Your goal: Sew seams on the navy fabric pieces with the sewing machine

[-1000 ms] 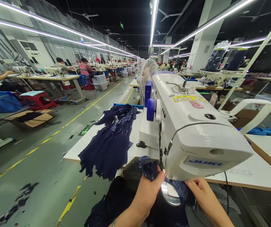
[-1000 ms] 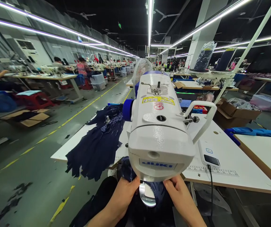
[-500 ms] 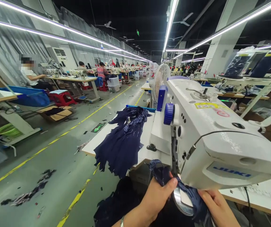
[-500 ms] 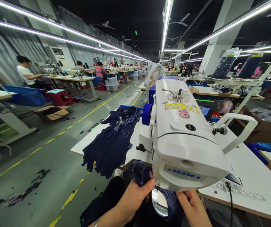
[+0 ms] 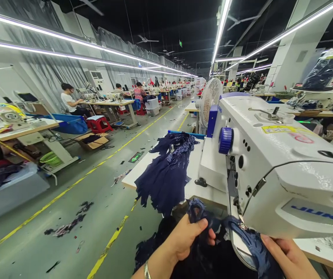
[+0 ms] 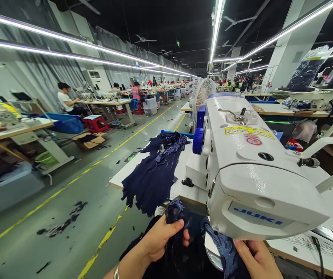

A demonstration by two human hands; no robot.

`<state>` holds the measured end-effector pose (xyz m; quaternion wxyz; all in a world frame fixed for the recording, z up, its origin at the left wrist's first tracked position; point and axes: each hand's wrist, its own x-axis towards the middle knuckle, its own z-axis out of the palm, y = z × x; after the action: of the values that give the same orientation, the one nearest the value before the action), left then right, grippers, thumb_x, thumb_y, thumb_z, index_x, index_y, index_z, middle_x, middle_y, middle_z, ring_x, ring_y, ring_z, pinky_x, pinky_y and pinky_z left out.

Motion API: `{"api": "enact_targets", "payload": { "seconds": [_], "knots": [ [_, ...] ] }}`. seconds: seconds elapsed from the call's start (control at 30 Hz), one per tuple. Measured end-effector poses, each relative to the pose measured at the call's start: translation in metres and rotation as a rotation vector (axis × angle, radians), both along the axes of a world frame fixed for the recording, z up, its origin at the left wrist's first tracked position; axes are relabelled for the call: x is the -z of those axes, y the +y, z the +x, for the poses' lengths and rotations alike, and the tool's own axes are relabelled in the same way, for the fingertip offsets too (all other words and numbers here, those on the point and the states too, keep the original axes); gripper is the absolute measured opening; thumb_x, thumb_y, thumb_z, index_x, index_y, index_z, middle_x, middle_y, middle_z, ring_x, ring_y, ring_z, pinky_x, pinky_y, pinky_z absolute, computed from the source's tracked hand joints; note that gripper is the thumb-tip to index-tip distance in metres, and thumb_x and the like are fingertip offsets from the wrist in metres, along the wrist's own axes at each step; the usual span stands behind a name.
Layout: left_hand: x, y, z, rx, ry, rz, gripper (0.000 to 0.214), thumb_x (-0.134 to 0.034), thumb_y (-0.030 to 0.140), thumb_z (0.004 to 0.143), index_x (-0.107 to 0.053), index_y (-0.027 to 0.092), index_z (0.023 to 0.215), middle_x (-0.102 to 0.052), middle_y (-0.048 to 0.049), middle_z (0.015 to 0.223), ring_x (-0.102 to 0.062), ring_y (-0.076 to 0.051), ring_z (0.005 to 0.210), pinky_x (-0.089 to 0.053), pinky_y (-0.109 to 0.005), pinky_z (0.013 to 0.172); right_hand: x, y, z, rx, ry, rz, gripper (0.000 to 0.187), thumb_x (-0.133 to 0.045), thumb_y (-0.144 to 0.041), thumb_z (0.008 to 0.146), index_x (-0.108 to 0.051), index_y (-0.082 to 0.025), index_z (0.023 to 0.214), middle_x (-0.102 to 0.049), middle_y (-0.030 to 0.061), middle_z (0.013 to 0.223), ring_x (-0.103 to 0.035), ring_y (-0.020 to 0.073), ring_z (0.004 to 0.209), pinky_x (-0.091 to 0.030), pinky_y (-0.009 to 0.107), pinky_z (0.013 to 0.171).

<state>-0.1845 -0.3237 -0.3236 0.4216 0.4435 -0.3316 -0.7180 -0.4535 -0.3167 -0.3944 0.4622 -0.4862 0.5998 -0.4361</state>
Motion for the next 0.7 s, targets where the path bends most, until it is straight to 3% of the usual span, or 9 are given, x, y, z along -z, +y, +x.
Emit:
{"api": "enact_targets", "payload": {
  "seconds": [0.13,0.33,0.5,0.57,0.63,0.7],
  "knots": [
    [0.004,-0.004,0.005,-0.048,0.063,0.06,0.041,-0.073,0.042,0.069,-0.049,0.017,0.091,-0.056,0.005,0.051,-0.043,-0.007,0.037,-0.041,-0.023,0.049,-0.001,-0.002,0.002,-0.014,-0.023,-0.003,0.044,-0.06,-0.06,0.073,-0.066,-0.021,0.094,-0.069,0.0085,0.11,-0.057,0.0308,0.111,-0.037,0.042,0.104],
    [-0.005,-0.006,0.016,-0.067,0.097,0.057,0.042,-0.072,0.033,0.073,-0.048,0.016,0.103,-0.056,0.0059,0.055,-0.027,-0.001,0.036,-0.034,-0.018,0.043,-0.011,0.004,0.01,0.024,-0.116,-0.038,0.047,-0.059,-0.056,0.077,-0.061,-0.023,0.111,-0.067,0.0074,0.113,-0.057,0.0261,0.112,-0.045,0.033,0.097],
    [-0.008,-0.009,0.019,-0.057,0.08,0.018,0.031,-0.067,0.029,0.079,-0.051,0.017,0.102,-0.058,0.0044,0.057,-0.031,-0.001,0.035,-0.036,-0.018,0.044,-0.02,0.004,0.014,-0.039,-0.131,-0.067,0.046,-0.059,-0.055,0.078,-0.06,-0.023,0.111,-0.068,0.0085,0.108,-0.06,0.0257,0.104,-0.045,0.034,0.096],
    [-0.009,-0.009,0.018,-0.057,0.076,0.013,0.024,-0.065,0.028,0.08,-0.054,0.016,0.098,-0.061,0.0015,0.059,-0.041,-0.003,0.038,-0.04,-0.019,0.046,-0.024,0.003,0.015,-0.054,-0.157,-0.094,0.043,-0.059,-0.053,0.079,-0.06,-0.023,0.108,-0.067,0.0082,0.107,-0.059,0.0251,0.104,-0.043,0.035,0.099],
    [-0.01,-0.008,0.018,-0.049,0.096,0.02,0.019,-0.062,0.024,0.081,-0.059,0.012,0.095,-0.068,-0.0066,0.072,-0.059,-0.01,0.053,-0.049,-0.025,0.06,-0.028,0.006,0.016,-0.055,-0.16,-0.109,0.038,-0.059,-0.053,0.078,-0.061,-0.023,0.103,-0.067,0.0073,0.105,-0.059,0.0242,0.102,-0.044,0.033,0.096],
    [-0.012,-0.007,0.018,-0.02,0.147,0.019,0.021,-0.057,0.016,0.079,-0.062,0.009,0.099,-0.069,-0.0156,0.098,-0.066,-0.021,0.085,-0.051,-0.035,0.08,-0.032,0.014,0.016,-0.017,-0.131,-0.118,0.033,-0.06,-0.052,0.077,-0.062,-0.024,0.094,-0.066,0.005,0.099,-0.059,0.0221,0.096,-0.048,0.028,0.087]
  ]
}}
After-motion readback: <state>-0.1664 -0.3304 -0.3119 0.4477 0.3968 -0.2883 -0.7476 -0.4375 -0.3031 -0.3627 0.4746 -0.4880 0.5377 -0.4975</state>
